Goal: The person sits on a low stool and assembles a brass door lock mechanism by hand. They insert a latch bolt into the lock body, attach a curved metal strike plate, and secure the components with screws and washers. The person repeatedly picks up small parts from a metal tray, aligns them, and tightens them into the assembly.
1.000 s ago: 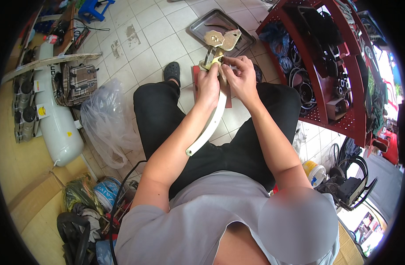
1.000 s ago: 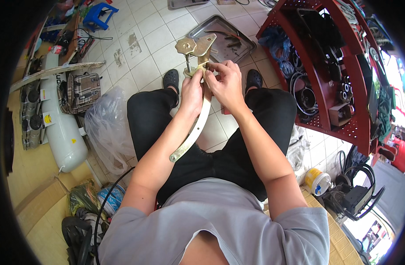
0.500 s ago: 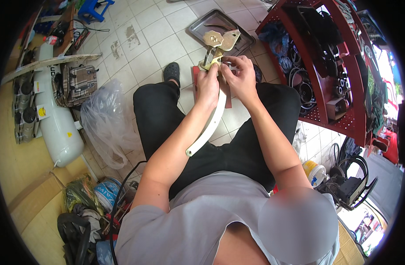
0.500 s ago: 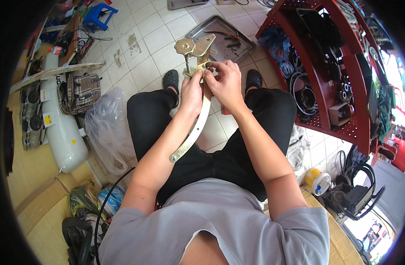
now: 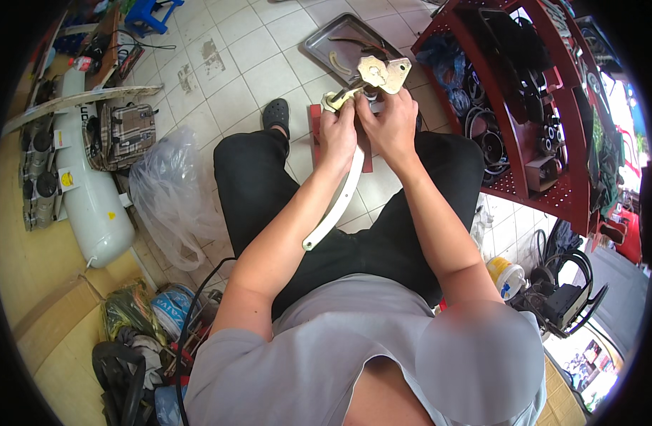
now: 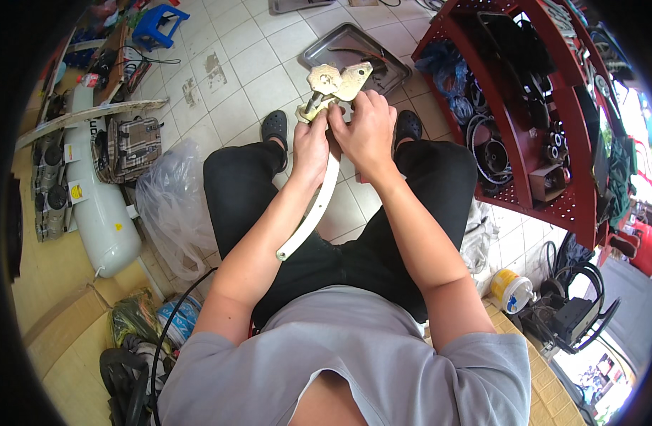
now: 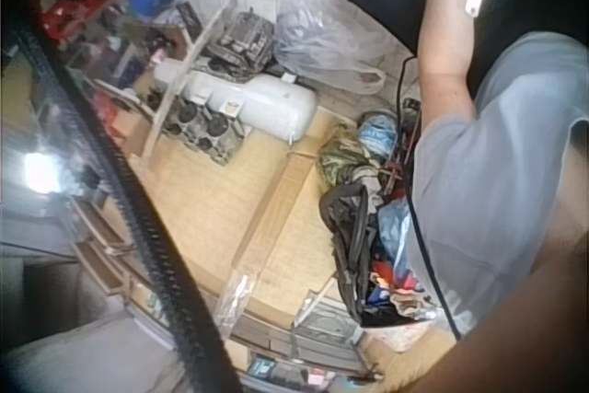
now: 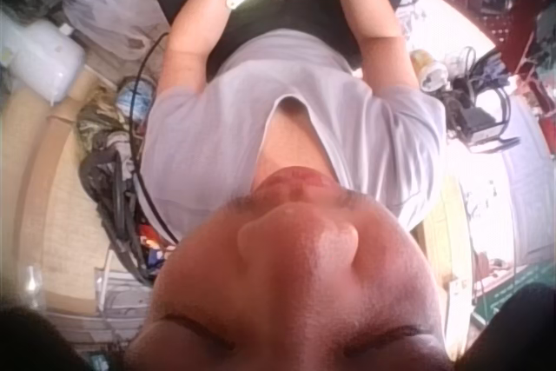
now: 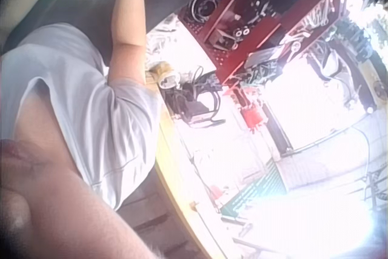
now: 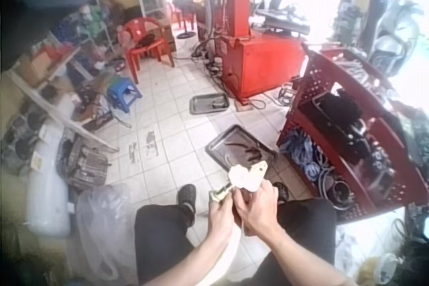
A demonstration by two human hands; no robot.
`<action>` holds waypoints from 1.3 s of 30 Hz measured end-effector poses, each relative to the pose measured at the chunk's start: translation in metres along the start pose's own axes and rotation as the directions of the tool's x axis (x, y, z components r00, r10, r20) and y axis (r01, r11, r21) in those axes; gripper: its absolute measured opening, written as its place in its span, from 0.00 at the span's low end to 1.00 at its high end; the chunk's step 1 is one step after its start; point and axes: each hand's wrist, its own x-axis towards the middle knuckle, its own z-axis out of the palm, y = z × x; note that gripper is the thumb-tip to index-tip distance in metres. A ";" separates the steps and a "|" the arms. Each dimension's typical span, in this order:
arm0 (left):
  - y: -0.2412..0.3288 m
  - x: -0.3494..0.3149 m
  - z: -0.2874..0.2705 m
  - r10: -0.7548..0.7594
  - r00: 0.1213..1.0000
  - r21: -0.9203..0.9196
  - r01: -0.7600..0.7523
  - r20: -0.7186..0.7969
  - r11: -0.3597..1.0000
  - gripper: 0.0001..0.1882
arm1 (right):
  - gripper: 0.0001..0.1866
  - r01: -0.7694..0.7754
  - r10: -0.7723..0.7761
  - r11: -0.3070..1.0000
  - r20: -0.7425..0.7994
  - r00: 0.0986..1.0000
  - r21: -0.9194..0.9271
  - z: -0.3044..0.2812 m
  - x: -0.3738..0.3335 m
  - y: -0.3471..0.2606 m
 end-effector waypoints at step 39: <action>-0.002 0.000 -0.001 0.073 0.997 0.146 -0.070 -0.015 0.987 0.12 | 0.09 0.069 -0.069 0.996 0.005 0.998 0.060 0.000 0.000 0.006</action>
